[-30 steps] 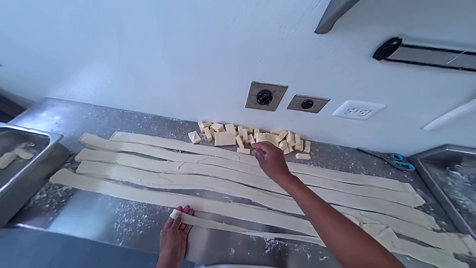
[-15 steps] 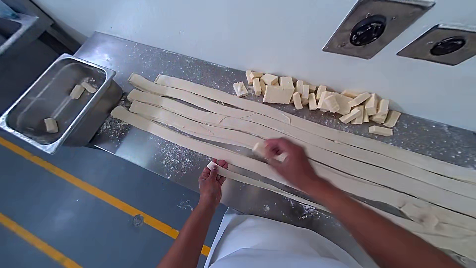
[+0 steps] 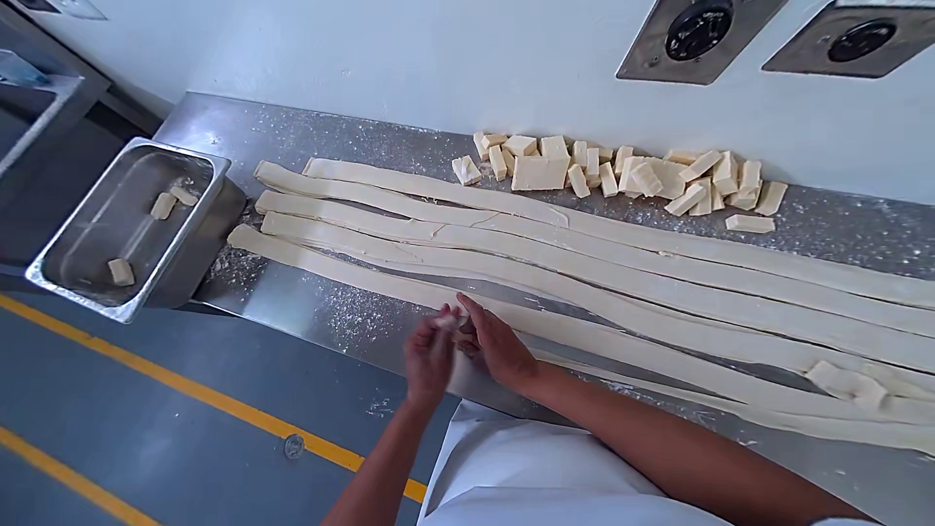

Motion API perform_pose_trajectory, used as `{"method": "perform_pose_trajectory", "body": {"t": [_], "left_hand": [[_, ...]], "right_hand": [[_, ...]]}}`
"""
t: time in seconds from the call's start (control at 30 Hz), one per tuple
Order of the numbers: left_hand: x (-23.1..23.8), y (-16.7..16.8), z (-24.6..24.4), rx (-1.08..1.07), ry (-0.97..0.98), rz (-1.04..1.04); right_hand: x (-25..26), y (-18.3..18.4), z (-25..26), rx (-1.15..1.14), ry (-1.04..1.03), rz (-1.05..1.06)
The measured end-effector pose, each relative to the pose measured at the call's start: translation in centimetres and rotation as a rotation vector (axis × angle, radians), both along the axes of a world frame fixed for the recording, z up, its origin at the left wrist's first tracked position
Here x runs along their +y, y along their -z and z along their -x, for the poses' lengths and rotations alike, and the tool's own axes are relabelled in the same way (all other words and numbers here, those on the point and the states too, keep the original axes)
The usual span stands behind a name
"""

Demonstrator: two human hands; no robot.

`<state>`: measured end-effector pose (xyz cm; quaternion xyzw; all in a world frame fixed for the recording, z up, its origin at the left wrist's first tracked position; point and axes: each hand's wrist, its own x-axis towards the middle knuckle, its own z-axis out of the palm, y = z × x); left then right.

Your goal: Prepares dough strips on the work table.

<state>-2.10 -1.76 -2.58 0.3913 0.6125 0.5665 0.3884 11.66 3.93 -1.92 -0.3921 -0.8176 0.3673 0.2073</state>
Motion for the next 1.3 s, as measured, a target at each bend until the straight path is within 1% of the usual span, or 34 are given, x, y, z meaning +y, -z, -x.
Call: {"method": "perform_pose_trajectory", "body": {"t": [0.03,0.07,0.1,0.17,0.23,0.27,0.3,0.37,0.43,0.5,0.53,0.6,0.63,0.7,0.73,0.77,0.8,0.83,0.87,0.9,0.93,1.0,1.03,1.07,1.13,1.17,1.2,1.23,1.3], "left_hand": [[-0.5,1.1,-0.7,0.179,0.111,-0.037],[-0.8,2.1,-1.4,0.350,0.170,-0.072],[-0.9,2.7,-1.8,0.491,0.188,-0.098],[-0.5,3.2,-2.3,0.634,0.171,-0.112],[-0.3,3.2,-2.3,0.675,0.122,-0.127],[-0.2,2.8,-2.0,0.680,0.095,-0.145],[-0.2,2.1,-1.6,0.669,0.071,-0.170],[-0.2,0.0,-0.3,0.621,0.034,-0.216],[-0.6,-1.4,1.3,0.577,-0.011,-0.224],[-0.5,-1.0,3.2,0.601,-0.055,-0.195],[-0.3,-0.3,4.1,0.636,-0.070,-0.169],[-0.1,0.8,5.4,0.728,-0.083,-0.110],[0.0,1.1,5.9,0.767,-0.091,-0.095],[0.1,0.8,6.3,0.772,-0.125,-0.089],[0.0,0.2,6.4,0.723,-0.151,-0.084],[0.0,-0.5,6.3,0.646,-0.183,-0.073],[0.1,-1.2,6.3,0.560,-0.216,-0.052],[0.1,-1.8,6.3,0.505,-0.247,-0.027],[0.2,-2.1,6.4,0.487,-0.268,-0.014],[0.3,-2.2,6.6,0.502,-0.273,-0.005],[0.3,-1.9,6.7,0.542,-0.259,0.001],[0.3,-0.9,6.8,0.672,-0.186,0.005],[0.2,-0.4,6.6,0.752,-0.138,0.008],[0.1,0.1,6.4,0.814,-0.083,0.015],[-0.6,0.5,6.2,0.884,0.032,0.020],[-1.1,0.4,6.1,0.920,0.076,0.011],[-1.5,0.3,6.2,0.961,0.113,0.007],[-1.8,0.1,6.3,0.995,0.144,0.011],[-1.9,-0.3,6.8,0.990,0.198,0.018]], "right_hand": [[0.0,0.2,-0.2,0.007,0.021,-0.017],[-0.1,0.4,-0.4,0.002,0.044,-0.028],[-0.1,0.3,-0.9,-0.009,0.058,-0.038],[-0.1,0.0,-2.1,-0.025,0.077,-0.028],[0.0,-0.6,-2.9,-0.014,0.076,0.059],[0.4,-1.0,-2.9,-0.004,0.052,0.139],[1.1,-1.4,-2.6,0.016,0.009,0.239],[2.9,-2.7,-1.4,0.034,-0.114,0.525],[4.6,-3.5,0.0,-0.028,-0.254,0.795],[5.8,-3.4,0.9,-0.154,-0.359,0.905],[6.2,-3.3,0.9,-0.209,-0.367,0.913],[6.6,-3.4,0.2,-0.296,-0.325,0.848],[6.7,-4.0,-0.3,-0.365,-0.302,0.770],[6.2,-5.9,-1.5,-0.521,-0.262,0.540],[5.6,-6.5,-2.1,-0.546,-0.227,0.409],[4.8,-6.7,-2.6,-0.515,-0.182,0.257],[4.1,-6.1,-3.2,-0.419,-0.119,0.045],[3.8,-4.9,-3.6,-0.266,-0.049,-0.219],[4.0,-4.2,-3.8,-0.140,-0.004,-0.397],[4.4,-4.0,-3.9,-0.050,0.020,-0.490],[4.6,-4.1,-3.8,0.012,0.026,-0.528],[4.4,-4.2,-3.7,0.082,0.020,-0.525],[4.1,-4.1,-3.6,0.096,0.015,-0.466],[3.8,-3.9,-3.7,0.095,0.009,-0.359],[3.2,-4.1,-4.2,0.056,-0.022,-0.021],[3.0,-4.3,-4.6,0.022,-0.044,0.109],[2.8,-4.5,-5.0,0.001,-0.067,0.184],[2.4,-4.7,-5.5,-0.017,-0.096,0.223],[1.5,-4.5,-6.4,-0.034,-0.152,0.216]]}}
